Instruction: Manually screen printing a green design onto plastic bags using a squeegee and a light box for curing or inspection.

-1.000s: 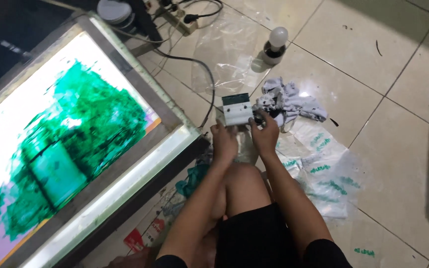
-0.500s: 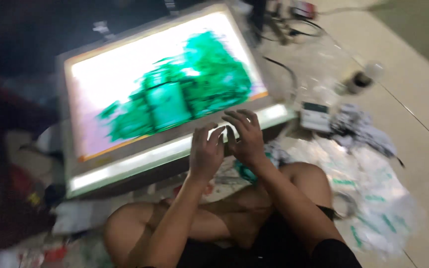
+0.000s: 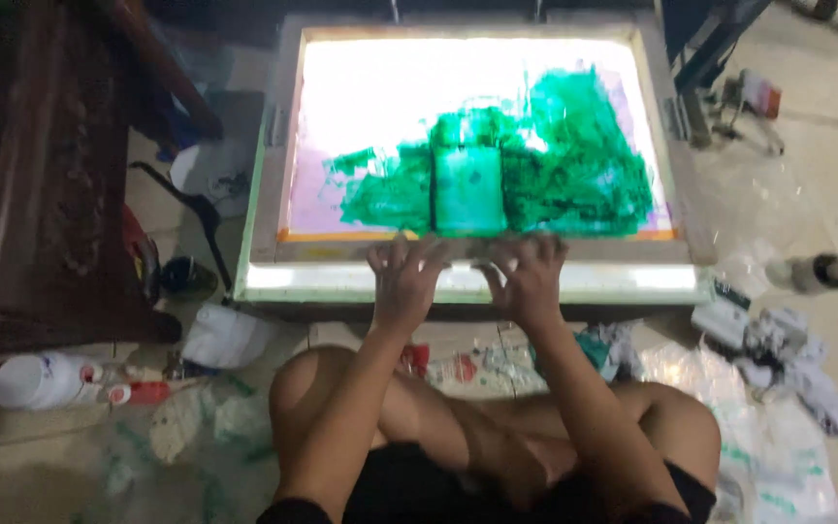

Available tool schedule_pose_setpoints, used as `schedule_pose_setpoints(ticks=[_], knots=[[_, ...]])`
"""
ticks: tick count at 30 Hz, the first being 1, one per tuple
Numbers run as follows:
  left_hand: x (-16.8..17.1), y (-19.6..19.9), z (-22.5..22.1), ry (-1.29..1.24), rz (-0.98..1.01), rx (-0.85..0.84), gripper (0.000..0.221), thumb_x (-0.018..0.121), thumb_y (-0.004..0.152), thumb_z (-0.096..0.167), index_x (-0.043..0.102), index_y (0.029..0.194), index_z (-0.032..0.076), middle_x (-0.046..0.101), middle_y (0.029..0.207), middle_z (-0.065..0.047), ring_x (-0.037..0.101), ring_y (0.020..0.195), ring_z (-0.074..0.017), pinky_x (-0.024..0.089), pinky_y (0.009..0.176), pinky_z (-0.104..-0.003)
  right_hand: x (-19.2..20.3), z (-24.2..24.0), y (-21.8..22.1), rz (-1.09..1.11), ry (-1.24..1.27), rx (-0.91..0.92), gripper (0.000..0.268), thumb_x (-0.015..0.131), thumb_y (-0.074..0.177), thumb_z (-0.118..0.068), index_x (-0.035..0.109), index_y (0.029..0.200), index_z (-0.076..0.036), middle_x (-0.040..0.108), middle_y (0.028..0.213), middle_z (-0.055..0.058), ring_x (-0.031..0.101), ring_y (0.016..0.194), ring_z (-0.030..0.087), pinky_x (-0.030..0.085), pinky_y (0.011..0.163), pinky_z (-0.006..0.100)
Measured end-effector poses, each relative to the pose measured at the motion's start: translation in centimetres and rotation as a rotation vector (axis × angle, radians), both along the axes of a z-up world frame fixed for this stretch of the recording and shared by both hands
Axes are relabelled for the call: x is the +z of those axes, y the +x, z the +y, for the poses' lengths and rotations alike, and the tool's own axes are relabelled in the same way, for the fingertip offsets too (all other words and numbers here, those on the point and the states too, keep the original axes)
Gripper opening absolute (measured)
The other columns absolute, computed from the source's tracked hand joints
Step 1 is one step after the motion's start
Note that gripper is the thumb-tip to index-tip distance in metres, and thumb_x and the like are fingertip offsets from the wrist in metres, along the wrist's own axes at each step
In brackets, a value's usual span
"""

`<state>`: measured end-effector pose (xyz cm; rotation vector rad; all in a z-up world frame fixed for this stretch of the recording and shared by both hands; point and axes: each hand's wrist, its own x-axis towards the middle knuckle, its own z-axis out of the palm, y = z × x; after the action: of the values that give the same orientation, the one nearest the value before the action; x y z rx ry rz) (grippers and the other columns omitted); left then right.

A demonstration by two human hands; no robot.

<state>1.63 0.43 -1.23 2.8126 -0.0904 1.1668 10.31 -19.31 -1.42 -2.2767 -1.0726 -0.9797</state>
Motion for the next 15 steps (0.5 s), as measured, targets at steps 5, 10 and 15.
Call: schedule_pose_setpoints(ticks=[5, 10, 15], knots=[[5.3, 2.1, 1.6, 0.106, -0.284, -0.033, 0.013, 0.071, 0.096, 0.024, 0.074, 0.109, 0.025, 0.064, 0.103, -0.006, 0.06, 0.095, -0.033, 0.042, 0.088, -0.055, 6.7, 1.3, 0.9, -0.222, 0.111, 0.085, 0.018, 0.077, 0.085, -0.019, 0.079, 0.099, -0.029, 0.073, 0.108, 0.0, 0.062, 0.1, 0.036, 0.045, 0.093, 0.052], [12.4, 7.6, 3.5, 0.214, -0.573, 0.01, 0.028, 0.078, 0.091, 0.029, 0.075, 0.118, 0.033, 0.068, 0.109, 0.003, 0.059, 0.105, -0.0336, 0.039, 0.098, -0.067, 15.1, 3.6, 5.6, -0.521, 0.337, 0.04, 0.009, 0.086, 0.088, -0.022, 0.083, 0.087, -0.031, 0.078, 0.101, -0.003, 0.064, 0.103, 0.032, 0.047, 0.101, 0.057], [21.4, 15.2, 6.0, 0.338, -0.671, 0.087, 0.022, 0.076, 0.086, 0.02, 0.071, 0.105, 0.03, 0.064, 0.105, 0.004, 0.059, 0.104, -0.0296, 0.038, 0.092, -0.061, 24.5, 5.7, 13.0, -0.678, 0.363, -0.021, 0.019, 0.091, 0.083, -0.021, 0.079, 0.089, -0.034, 0.073, 0.1, -0.008, 0.064, 0.101, 0.027, 0.051, 0.093, 0.048]])
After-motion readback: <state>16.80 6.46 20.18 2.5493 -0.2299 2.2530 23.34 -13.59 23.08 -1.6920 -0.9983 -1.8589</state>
